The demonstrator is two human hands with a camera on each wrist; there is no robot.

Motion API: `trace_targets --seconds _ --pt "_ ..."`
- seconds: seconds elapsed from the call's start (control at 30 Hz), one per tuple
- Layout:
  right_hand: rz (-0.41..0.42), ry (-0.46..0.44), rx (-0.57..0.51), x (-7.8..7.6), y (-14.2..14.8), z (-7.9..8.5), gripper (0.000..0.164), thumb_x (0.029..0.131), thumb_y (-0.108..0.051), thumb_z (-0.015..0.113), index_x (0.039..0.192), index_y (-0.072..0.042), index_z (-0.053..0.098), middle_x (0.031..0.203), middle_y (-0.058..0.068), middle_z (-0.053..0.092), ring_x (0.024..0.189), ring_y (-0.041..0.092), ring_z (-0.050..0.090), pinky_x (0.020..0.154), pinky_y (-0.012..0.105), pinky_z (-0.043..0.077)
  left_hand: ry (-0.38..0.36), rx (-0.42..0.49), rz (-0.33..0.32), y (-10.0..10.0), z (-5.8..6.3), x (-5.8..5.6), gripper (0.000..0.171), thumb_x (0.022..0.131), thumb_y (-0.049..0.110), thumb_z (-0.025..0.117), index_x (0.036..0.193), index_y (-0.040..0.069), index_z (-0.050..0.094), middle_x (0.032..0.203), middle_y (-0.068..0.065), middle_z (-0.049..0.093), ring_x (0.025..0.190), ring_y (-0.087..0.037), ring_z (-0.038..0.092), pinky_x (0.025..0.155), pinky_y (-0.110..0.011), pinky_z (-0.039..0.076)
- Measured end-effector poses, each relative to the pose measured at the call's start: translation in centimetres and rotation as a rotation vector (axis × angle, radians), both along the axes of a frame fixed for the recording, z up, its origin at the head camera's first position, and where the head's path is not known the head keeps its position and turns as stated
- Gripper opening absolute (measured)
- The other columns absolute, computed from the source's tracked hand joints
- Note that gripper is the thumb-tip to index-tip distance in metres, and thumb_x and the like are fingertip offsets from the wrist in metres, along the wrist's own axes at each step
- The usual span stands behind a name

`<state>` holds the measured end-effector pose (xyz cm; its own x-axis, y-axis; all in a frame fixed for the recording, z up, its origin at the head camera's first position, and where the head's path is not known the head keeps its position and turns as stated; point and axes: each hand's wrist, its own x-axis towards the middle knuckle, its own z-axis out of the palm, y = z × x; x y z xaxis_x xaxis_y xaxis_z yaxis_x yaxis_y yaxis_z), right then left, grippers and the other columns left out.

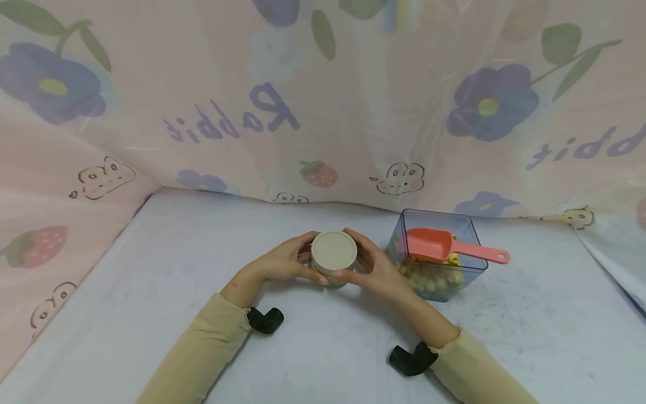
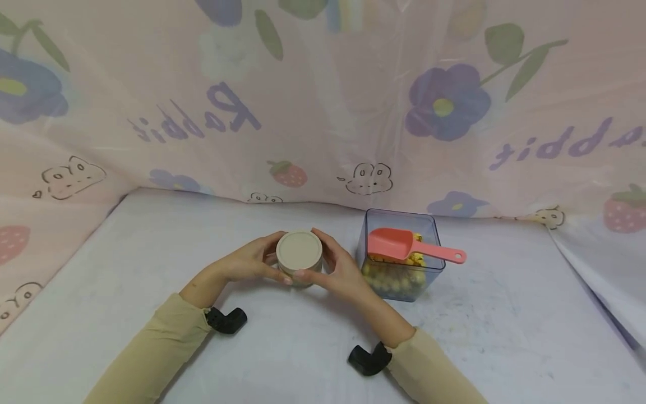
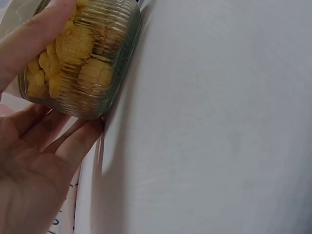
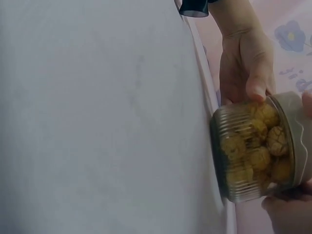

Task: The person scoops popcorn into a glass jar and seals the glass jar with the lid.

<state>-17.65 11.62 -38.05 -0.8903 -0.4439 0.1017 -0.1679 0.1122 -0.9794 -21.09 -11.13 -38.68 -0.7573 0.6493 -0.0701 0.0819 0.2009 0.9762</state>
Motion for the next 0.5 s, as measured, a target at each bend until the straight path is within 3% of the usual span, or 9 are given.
trace_targets --seconds 0.13,0.3,0.5 --pt "0.012 -0.023 -0.016 -0.02 -0.06 0.29 0.079 0.083 0.003 0.070 0.148 0.003 0.026 0.154 0.020 0.028 0.144 0.034 0.023 0.117 0.044 0.020 -0.006 0.000 0.000 -0.03 0.02 0.03 0.082 0.070 0.001 0.083 0.140 0.008 0.040 0.140 -0.010 0.047 0.136 -0.025 0.041 0.111 -0.034 0.037" --pt "-0.049 -0.045 0.001 0.05 -0.22 0.45 0.076 0.080 0.002 0.074 0.145 0.001 0.035 0.150 0.019 0.036 0.141 0.032 0.032 0.114 0.039 0.027 -0.006 0.004 0.007 0.02 0.02 0.10 0.083 0.070 0.000 0.083 0.140 0.007 0.040 0.139 -0.011 0.047 0.135 -0.026 0.041 0.111 -0.034 0.037" --pt "-0.090 -0.009 -0.001 0.36 -0.61 0.42 0.074 0.079 0.005 0.073 0.143 0.004 0.037 0.146 0.021 0.041 0.138 0.033 0.037 0.111 0.037 0.032 0.011 0.001 0.029 -0.07 -0.09 0.25 0.083 0.069 0.001 0.084 0.140 0.006 0.040 0.139 -0.011 0.047 0.136 -0.026 0.041 0.112 -0.034 0.035"
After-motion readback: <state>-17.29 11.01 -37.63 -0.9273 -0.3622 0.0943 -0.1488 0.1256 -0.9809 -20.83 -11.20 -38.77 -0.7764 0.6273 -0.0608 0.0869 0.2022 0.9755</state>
